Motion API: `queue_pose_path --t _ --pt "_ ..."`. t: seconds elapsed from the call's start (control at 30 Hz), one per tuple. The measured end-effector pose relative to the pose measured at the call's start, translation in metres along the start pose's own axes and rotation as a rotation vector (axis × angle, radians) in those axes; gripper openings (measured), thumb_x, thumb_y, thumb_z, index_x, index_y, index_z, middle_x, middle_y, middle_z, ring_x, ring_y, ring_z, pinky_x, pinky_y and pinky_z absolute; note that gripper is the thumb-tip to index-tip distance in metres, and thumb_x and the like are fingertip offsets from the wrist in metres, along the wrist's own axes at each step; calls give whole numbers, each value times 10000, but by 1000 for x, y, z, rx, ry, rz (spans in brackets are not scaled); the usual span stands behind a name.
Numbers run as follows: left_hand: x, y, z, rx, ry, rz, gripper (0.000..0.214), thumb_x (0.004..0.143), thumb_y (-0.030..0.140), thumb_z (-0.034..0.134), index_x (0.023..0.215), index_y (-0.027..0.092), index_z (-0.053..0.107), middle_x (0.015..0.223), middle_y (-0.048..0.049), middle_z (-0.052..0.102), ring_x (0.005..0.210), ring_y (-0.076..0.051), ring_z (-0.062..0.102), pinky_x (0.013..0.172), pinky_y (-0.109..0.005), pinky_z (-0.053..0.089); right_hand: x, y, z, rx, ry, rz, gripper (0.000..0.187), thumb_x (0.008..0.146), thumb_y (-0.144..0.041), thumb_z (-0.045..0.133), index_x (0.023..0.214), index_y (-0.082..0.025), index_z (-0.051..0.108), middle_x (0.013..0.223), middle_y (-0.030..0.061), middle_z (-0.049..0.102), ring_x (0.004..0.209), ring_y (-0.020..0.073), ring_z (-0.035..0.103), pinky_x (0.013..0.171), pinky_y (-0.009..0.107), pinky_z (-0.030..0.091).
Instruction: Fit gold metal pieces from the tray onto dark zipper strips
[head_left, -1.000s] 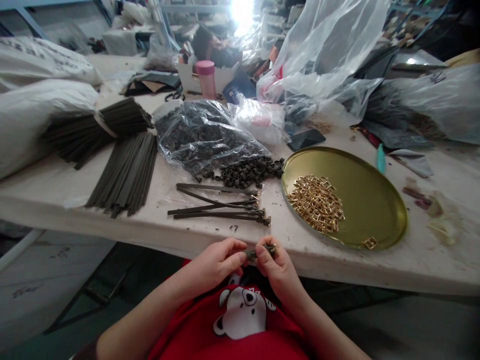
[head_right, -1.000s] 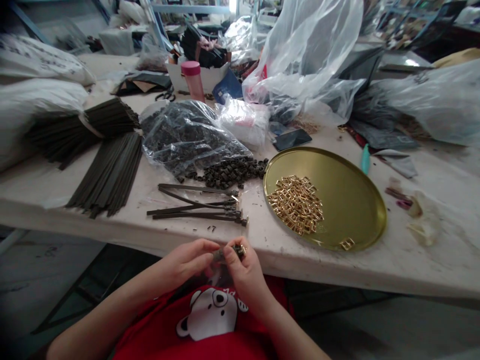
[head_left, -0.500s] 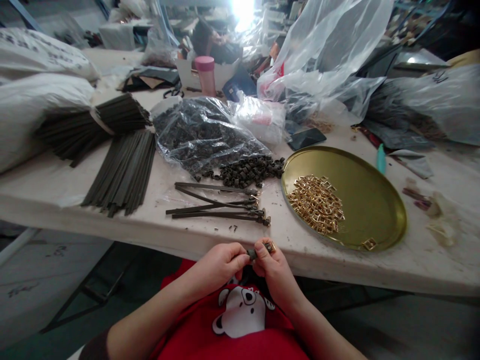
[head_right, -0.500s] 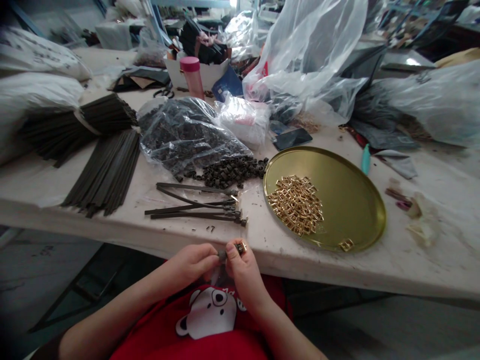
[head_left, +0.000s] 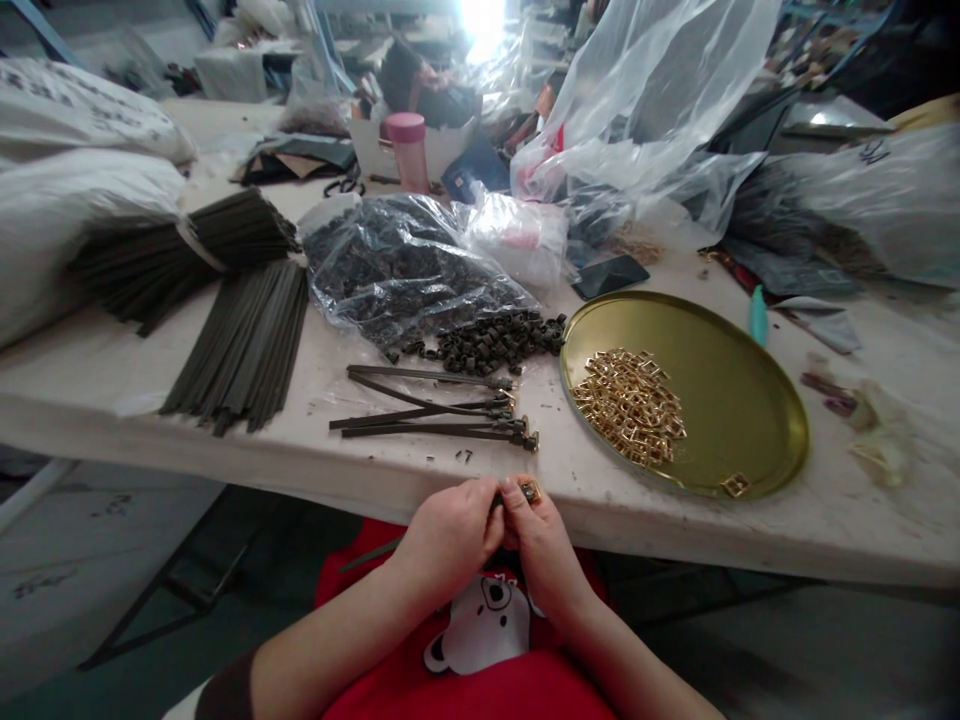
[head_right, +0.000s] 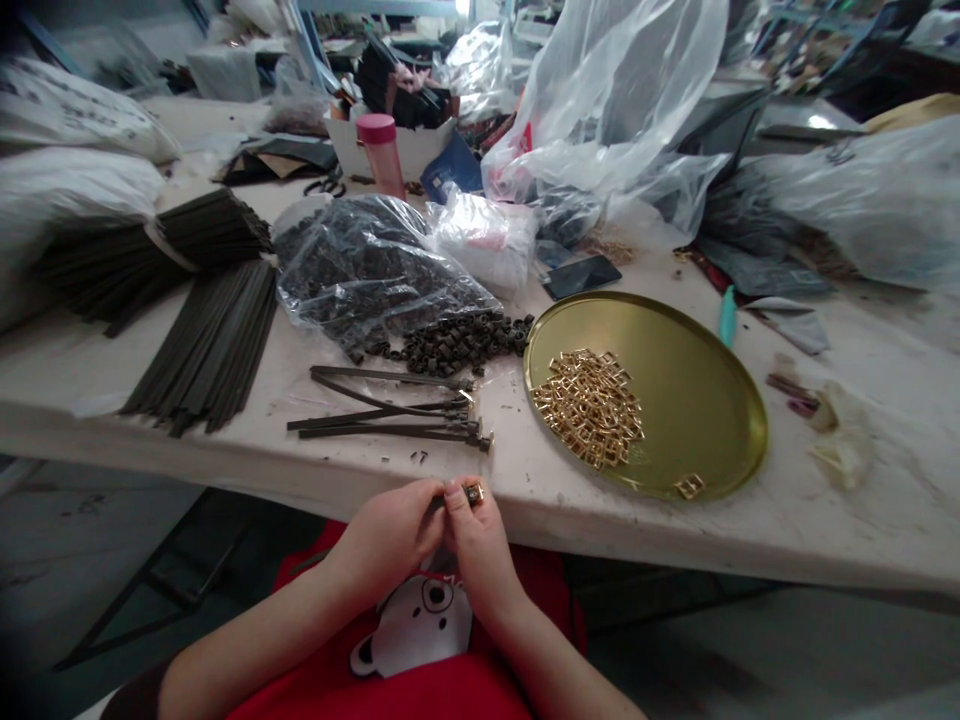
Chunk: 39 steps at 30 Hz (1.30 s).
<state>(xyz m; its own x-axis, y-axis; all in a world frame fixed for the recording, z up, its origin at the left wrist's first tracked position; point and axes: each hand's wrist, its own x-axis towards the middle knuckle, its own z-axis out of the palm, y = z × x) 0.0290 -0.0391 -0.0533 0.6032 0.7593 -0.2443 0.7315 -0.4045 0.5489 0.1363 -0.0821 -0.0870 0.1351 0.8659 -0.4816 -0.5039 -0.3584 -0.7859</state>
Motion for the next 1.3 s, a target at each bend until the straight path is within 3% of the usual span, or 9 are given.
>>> queue_pose_path --t 0.13,0.23,0.37,0.47,0.57,0.7,0.8,1.03,1.3 --pt "-1 -1 0 -40 -2 -20 207 861 244 364 873 172 558 822 -70 631 749 -203 587 691 -286 421 0 -7 -7 -150 -65 -48 248 760 -419 556 758 -192 457 482 -97 369 416 66 314 418 193 248" --pt "-1 -2 -4 -148 -8 -47 194 837 242 405 910 174 572 849 -70 640 783 -209 586 721 -298 423 1 -8 -13 -269 -38 -106 219 748 -391 554 776 -190 471 480 -93 382 424 74 331 418 199 260" --pt "-2 -7 -12 -509 -54 -98 244 809 240 453 1025 173 546 938 -56 647 835 -185 585 750 -291 440 3 -5 -14 -261 4 -123 202 766 -385 520 799 -196 455 505 -93 369 426 72 324 408 197 252" --pt "-2 -14 -15 -816 -157 -156 244 823 241 431 1020 141 533 847 -40 656 710 -137 592 648 -249 461 3 -5 -12 -167 -30 -54 201 775 -384 494 816 -199 428 480 -106 357 399 64 291 394 190 218" --pt "-2 -18 -12 -983 -184 -213 218 794 247 491 963 120 545 783 -32 642 639 -112 582 585 -219 449 2 -6 -11 -156 -25 -49 183 759 -348 508 833 -198 434 483 -103 384 396 65 312 395 188 224" --pt "-2 -14 -9 -966 -178 -249 196 779 247 518 921 121 565 694 -7 618 582 -101 566 540 -201 427 0 -4 -15 -305 -14 -157 110 754 -270 502 820 -197 454 545 -68 476 470 92 432 451 206 327" --pt "-1 -9 -9 -926 -177 -228 165 777 225 511 888 130 588 642 7 608 566 -98 554 539 -200 422 -1 -2 -18 -380 -28 -211 73 759 -243 492 809 -204 456 561 -67 484 484 96 450 468 210 348" --pt "-2 -13 -11 -1051 -248 -269 164 754 258 564 842 119 568 631 14 605 554 -94 559 520 -195 419 -7 -7 -17 -264 -157 -135 155 813 -346 466 876 -204 453 558 -63 484 477 101 453 468 212 358" --pt "0 -11 -8 -1059 -221 -295 43 729 178 536 743 147 509 571 41 580 510 -80 535 507 -186 404 -9 -4 -17 -366 -219 -234 203 857 -372 442 917 -195 522 751 0 547 639 130 509 584 242 409"
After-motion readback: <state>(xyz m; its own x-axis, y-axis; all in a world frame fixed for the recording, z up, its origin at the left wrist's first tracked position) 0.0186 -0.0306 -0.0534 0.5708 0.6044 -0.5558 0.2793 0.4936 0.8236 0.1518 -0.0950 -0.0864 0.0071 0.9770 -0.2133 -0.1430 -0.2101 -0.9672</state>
